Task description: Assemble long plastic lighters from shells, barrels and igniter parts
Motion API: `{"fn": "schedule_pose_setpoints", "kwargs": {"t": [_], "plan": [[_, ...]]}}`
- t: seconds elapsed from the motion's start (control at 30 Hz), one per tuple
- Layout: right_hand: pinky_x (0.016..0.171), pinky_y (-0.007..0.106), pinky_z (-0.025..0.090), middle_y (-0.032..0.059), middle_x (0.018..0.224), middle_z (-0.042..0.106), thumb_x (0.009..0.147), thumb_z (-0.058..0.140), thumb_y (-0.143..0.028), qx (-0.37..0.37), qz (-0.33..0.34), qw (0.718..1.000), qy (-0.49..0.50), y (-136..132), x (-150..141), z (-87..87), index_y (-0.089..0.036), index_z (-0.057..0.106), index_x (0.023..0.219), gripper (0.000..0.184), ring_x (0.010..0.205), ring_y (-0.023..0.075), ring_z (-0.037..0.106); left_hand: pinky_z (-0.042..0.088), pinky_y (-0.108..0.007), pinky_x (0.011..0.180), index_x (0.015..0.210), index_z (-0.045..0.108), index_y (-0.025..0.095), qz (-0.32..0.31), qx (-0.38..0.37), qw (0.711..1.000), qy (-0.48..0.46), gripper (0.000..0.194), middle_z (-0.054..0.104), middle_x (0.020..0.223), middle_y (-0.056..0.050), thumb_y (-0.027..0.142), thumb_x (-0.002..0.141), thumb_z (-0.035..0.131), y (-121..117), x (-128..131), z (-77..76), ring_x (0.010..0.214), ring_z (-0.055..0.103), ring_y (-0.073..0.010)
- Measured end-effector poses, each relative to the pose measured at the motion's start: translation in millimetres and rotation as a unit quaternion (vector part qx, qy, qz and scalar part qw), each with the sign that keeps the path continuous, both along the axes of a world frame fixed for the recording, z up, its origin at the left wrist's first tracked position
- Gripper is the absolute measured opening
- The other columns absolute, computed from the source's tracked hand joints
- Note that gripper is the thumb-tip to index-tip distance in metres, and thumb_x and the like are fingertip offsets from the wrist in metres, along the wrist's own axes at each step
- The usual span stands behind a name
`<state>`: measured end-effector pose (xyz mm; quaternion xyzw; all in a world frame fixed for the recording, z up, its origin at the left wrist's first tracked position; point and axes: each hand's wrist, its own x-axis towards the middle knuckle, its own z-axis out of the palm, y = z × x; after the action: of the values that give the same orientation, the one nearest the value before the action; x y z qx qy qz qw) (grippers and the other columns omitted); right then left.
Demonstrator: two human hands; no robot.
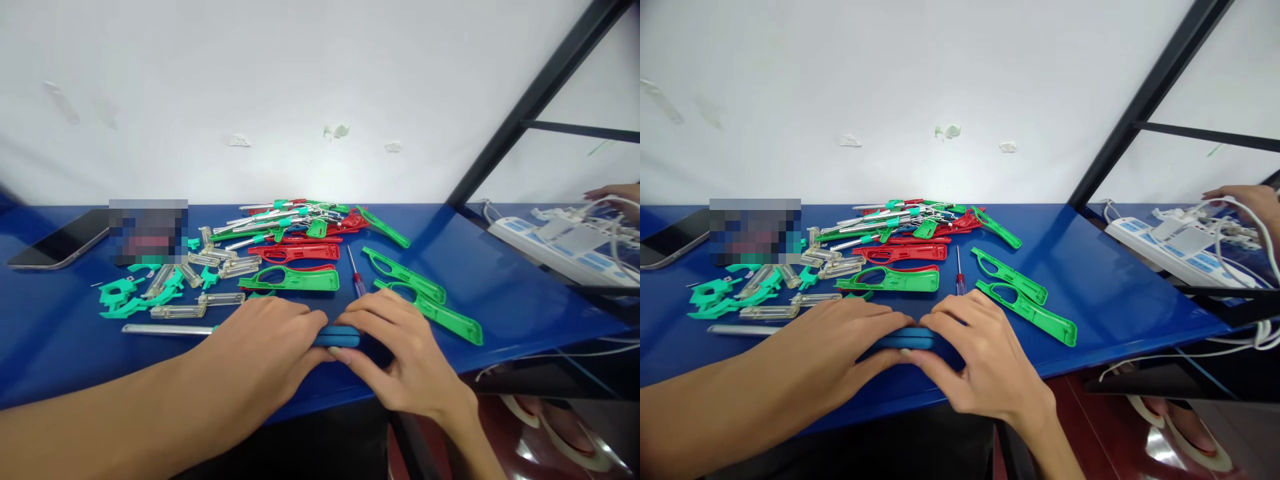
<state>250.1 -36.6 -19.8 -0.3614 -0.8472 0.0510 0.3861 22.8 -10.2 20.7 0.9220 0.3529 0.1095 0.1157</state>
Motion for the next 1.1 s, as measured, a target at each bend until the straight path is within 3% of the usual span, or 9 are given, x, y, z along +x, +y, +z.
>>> {"fn": "schedule_pose_setpoints", "kwargs": {"t": [0.23, 0.43, 0.7, 0.93, 1.1], "plan": [[0.069, 0.036, 0.041, 0.0027, 0.08, 0.07, 0.111, 0.05, -0.051, -0.027, -0.002, 0.998, -0.048, -2, -2, -1.9, -0.018, 0.072, 0.091, 0.044, 0.071, 0.018, 0.061, 0.057, -0.032, 0.077, 0.094, 0.076, 0.023, -0.044, 0.013, 0.999, 0.0, 0.033, 0.076, 0.084, -0.005, 0.037, 0.112, 0.052, -9, 0, -3.3, 0.078, 0.075, -0.0233], [0.066, 0.034, 0.035, -0.0022, 0.067, 0.051, 0.112, 0.041, -0.061, -0.02, 0.023, 0.999, -0.022, -2, -1, -0.8, -0.019, 0.059, 0.071, 0.061, 0.063, 0.0138, 0.046, 0.053, -0.032, 0.071, 0.089, 0.074, 0.024, -0.062, 0.004, 0.997, 0.046, 0.035, 0.078, 0.088, -0.002, 0.029, 0.112, 0.048, -14, 2, 0.0, 0.071, 0.072, -0.0211], [0.065, 0.034, 0.031, -0.0025, 0.069, 0.051, 0.113, 0.046, -0.045, -0.032, 0.029, 0.999, -0.013, -5, -3, -0.3, -0.018, 0.059, 0.074, 0.049, 0.064, 0.0129, 0.043, 0.047, -0.033, 0.062, 0.082, 0.07, 0.023, -0.031, 0.028, 0.999, 0.023, 0.042, 0.079, 0.084, -0.002, 0.027, 0.112, 0.041, -16, 3, 3.2, 0.063, 0.069, -0.0211], [0.064, 0.035, 0.032, -0.0007, 0.069, 0.054, 0.113, 0.046, -0.044, 0.003, 0.006, 1.0, -0.022, -5, -4, -1.7, -0.016, 0.065, 0.075, 0.051, 0.063, 0.0141, 0.042, 0.051, -0.029, 0.066, 0.09, 0.074, 0.022, -0.017, 0.032, 0.999, -0.016, 0.026, 0.077, 0.078, -0.002, 0.03, 0.107, 0.057, -15, 0, 1.1, 0.068, 0.073, -0.0197], [0.063, 0.034, 0.034, 0.0012, 0.069, 0.057, 0.113, 0.045, -0.046, 0.045, -0.011, 0.999, -0.014, -5, -6, -1.5, -0.014, 0.07, 0.077, 0.055, 0.062, 0.0148, 0.043, 0.05, -0.031, 0.061, 0.093, 0.076, 0.023, -0.013, 0.047, 0.999, -0.013, 0.019, 0.081, 0.086, -0.003, 0.031, 0.104, 0.062, -11, 1, 2.5, 0.07, 0.076, -0.0236]]}}
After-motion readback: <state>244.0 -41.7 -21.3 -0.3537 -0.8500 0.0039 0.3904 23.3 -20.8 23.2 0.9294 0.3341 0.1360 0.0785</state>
